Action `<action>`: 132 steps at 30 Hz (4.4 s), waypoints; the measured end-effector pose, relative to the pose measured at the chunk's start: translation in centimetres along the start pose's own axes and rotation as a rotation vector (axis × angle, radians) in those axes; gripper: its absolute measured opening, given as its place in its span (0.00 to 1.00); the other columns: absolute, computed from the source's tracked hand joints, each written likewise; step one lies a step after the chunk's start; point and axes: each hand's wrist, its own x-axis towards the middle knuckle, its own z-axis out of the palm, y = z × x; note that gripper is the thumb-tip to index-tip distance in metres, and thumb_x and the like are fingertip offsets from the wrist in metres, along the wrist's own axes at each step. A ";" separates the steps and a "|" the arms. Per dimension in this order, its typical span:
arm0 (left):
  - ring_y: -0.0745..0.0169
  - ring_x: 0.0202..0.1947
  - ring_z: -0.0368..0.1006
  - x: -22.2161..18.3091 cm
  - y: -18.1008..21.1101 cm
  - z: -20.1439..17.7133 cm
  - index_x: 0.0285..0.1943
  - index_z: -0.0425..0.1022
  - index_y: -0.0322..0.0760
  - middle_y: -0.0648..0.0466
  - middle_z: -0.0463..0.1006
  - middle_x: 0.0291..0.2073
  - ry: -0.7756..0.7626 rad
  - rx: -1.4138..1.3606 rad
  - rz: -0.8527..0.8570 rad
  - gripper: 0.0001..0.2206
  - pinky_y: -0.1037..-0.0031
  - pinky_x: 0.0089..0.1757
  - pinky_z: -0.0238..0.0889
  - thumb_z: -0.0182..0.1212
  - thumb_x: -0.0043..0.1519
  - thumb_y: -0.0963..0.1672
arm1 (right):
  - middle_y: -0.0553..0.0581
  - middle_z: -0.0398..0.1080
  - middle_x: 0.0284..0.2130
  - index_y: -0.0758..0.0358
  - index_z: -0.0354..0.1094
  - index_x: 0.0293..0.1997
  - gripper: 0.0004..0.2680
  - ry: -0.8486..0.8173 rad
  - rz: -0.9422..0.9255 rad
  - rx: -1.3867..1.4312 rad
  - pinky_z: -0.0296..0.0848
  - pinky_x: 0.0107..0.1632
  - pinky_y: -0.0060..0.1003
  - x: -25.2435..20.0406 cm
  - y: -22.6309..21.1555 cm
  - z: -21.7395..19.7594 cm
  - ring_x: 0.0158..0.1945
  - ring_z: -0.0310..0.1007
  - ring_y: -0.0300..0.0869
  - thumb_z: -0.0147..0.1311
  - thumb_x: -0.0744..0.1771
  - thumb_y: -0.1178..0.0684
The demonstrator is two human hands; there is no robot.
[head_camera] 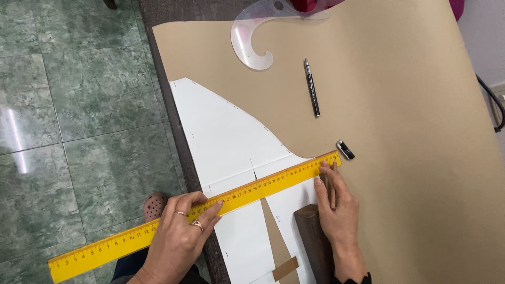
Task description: Drawing and marking precise lines on a paper garment pattern using a ruler, pen, and pencil.
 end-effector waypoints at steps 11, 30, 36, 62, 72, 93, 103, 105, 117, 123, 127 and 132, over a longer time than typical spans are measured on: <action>0.48 0.45 0.65 -0.1 -0.1 0.3 0.57 0.72 0.50 0.48 0.68 0.47 -0.034 0.106 0.034 0.18 0.59 0.42 0.62 0.62 0.56 0.45 | 0.59 0.64 0.60 0.61 0.64 0.57 0.14 -0.009 0.007 0.042 0.58 0.54 0.51 0.0 -0.1 0.0 0.71 0.53 0.49 0.48 0.66 0.50; 0.32 0.62 0.51 5.9 8.9 8.0 0.69 0.51 0.24 0.37 0.48 0.69 -0.712 0.341 0.197 0.27 0.43 0.50 0.59 0.47 0.62 0.43 | 0.54 0.68 0.58 0.57 0.68 0.52 0.13 0.026 -0.008 0.024 0.63 0.62 0.34 0.4 0.9 0.1 0.69 0.56 0.40 0.49 0.65 0.47; 0.31 0.67 0.39 9.0 10.8 5.8 0.73 0.41 0.26 0.42 0.35 0.72 -1.059 0.335 0.089 0.27 0.38 0.52 0.58 0.47 0.67 0.41 | 0.47 0.68 0.58 0.45 0.66 0.56 0.14 0.058 0.106 -0.067 0.46 0.30 0.26 1.5 -2.6 -2.4 0.18 0.42 0.38 0.48 0.65 0.46; 0.31 0.65 0.44 7.8 10.3 7.6 0.68 0.56 0.30 0.42 0.42 0.70 -0.898 0.316 0.095 0.24 0.38 0.50 0.58 0.53 0.62 0.41 | 0.62 0.65 0.32 0.57 0.56 0.49 0.13 -0.019 -0.138 -0.443 0.65 0.36 0.52 24.4 -0.6 4.5 0.32 0.67 0.59 0.44 0.61 0.59; 0.29 0.65 0.47 8.5 11.1 4.6 0.64 0.65 0.34 0.38 0.44 0.71 -0.865 0.315 0.110 0.21 0.40 0.49 0.62 0.57 0.60 0.41 | 0.71 0.72 0.40 0.68 0.60 0.58 0.13 -0.405 -0.025 1.293 0.75 0.44 0.36 11.0 -2.3 -2.7 0.41 0.75 0.52 0.41 0.68 0.56; 0.32 0.65 0.47 7.5 10.9 6.4 0.54 0.75 0.40 0.43 0.63 0.59 -0.773 0.311 0.085 0.14 0.34 0.49 0.60 0.58 0.59 0.43 | 0.50 0.73 0.33 0.60 0.70 0.40 0.08 -0.616 -0.301 0.222 0.72 0.40 0.28 3.8 -5.0 1.5 0.38 0.71 0.35 0.49 0.66 0.49; 0.36 0.62 0.51 6.8 10.8 7.3 0.52 0.76 0.38 0.48 0.68 0.54 -0.664 0.330 0.074 0.14 0.34 0.49 0.61 0.58 0.57 0.42 | 0.52 0.73 0.34 0.60 0.70 0.41 0.07 -0.633 -0.403 0.160 0.72 0.36 0.27 4.1 -4.6 2.0 0.37 0.70 0.36 0.49 0.67 0.51; 0.34 0.64 0.50 7.0 10.8 6.7 0.51 0.77 0.41 0.48 0.71 0.50 -0.698 0.334 0.097 0.13 0.35 0.48 0.62 0.58 0.58 0.43 | 0.53 0.73 0.35 0.61 0.70 0.41 0.07 -0.650 -0.416 0.170 0.73 0.37 0.28 4.1 -4.5 2.0 0.38 0.72 0.38 0.48 0.67 0.51; 0.34 0.64 0.48 7.4 11.0 6.1 0.54 0.75 0.43 0.48 0.69 0.52 -0.775 0.332 0.099 0.14 0.34 0.50 0.60 0.58 0.60 0.44 | 0.54 0.72 0.35 0.61 0.69 0.41 0.07 -0.653 -0.412 0.180 0.75 0.38 0.28 4.0 -4.6 1.9 0.38 0.72 0.39 0.48 0.67 0.51; 0.24 0.66 0.45 9.4 11.7 3.6 0.68 0.60 0.36 0.34 0.39 0.72 -0.989 0.390 0.128 0.23 0.37 0.51 0.59 0.55 0.63 0.44 | 0.56 0.74 0.27 0.66 0.71 0.38 0.05 -0.270 -0.113 0.407 0.75 0.43 0.30 5.9 -1.5 -1.2 0.33 0.75 0.37 0.51 0.66 0.56; 0.16 0.64 0.48 8.8 12.2 5.5 0.68 0.58 0.35 0.32 0.40 0.72 -0.999 0.448 0.174 0.25 0.38 0.49 0.64 0.59 0.62 0.43 | 0.55 0.72 0.25 0.67 0.71 0.37 0.07 -0.176 -0.008 0.333 0.79 0.42 0.31 7.9 1.6 -3.3 0.31 0.75 0.38 0.50 0.66 0.54; 0.13 0.52 0.67 7.9 12.6 8.7 0.66 0.60 0.29 0.35 0.52 0.68 -0.748 0.610 0.204 0.24 0.38 0.46 0.67 0.53 0.60 0.42 | 0.56 0.68 0.26 0.67 0.70 0.34 0.07 -0.220 0.078 0.380 0.76 0.40 0.30 8.6 2.2 -3.8 0.32 0.72 0.39 0.48 0.67 0.56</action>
